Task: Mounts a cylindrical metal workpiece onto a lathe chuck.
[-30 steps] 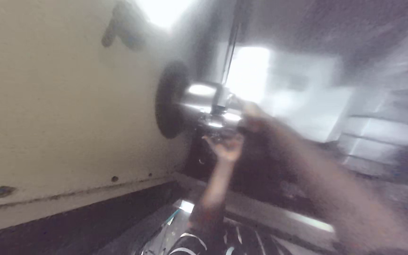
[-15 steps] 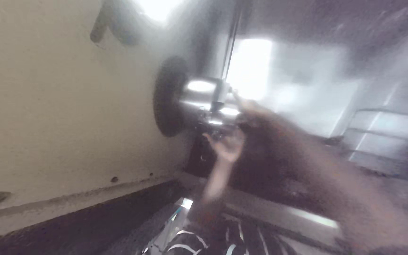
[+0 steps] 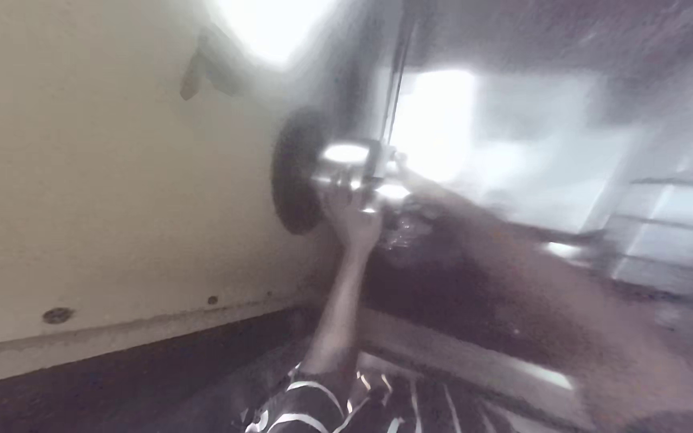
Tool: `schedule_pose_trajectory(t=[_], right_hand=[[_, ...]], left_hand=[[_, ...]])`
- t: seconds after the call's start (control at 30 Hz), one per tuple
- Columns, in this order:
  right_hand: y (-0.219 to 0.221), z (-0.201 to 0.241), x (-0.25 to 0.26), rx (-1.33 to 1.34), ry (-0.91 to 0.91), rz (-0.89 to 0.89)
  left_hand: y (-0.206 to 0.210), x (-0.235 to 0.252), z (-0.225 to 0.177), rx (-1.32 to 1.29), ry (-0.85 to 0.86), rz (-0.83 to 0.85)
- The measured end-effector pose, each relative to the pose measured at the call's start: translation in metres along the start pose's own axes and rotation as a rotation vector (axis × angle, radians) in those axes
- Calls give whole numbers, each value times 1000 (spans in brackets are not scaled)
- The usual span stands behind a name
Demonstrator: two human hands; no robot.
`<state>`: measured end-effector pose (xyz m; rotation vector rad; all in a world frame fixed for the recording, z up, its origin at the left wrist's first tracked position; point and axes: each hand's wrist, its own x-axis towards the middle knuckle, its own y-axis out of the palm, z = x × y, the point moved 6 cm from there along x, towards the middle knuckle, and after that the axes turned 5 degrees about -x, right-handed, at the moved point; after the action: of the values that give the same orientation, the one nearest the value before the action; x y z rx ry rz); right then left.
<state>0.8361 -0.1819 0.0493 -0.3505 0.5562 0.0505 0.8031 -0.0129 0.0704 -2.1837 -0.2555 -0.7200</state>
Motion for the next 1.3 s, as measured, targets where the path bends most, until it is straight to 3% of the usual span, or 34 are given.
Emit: schedule_pose_trajectory(t=[0.1,0.23,0.63,0.8,0.97,1.3], right_hand=[[-1,-2,1,-10,-13,18],[3,-4,4,72,49,-37],[5,-5,9,228,16,-258],[7,-4,9,208,106,-237],[9,0,5,139,48,-151],[7,6,1,217,40,-181]], left_hand=[[2,-3,-1,36,48,2],[8,-6,3,34,96,-122],[14,-22,7,5,90,-132],[18,-23,11,-23,92,-174],[16,-23,5,5,117,-193],[14,-29,8,4,110,-179]])
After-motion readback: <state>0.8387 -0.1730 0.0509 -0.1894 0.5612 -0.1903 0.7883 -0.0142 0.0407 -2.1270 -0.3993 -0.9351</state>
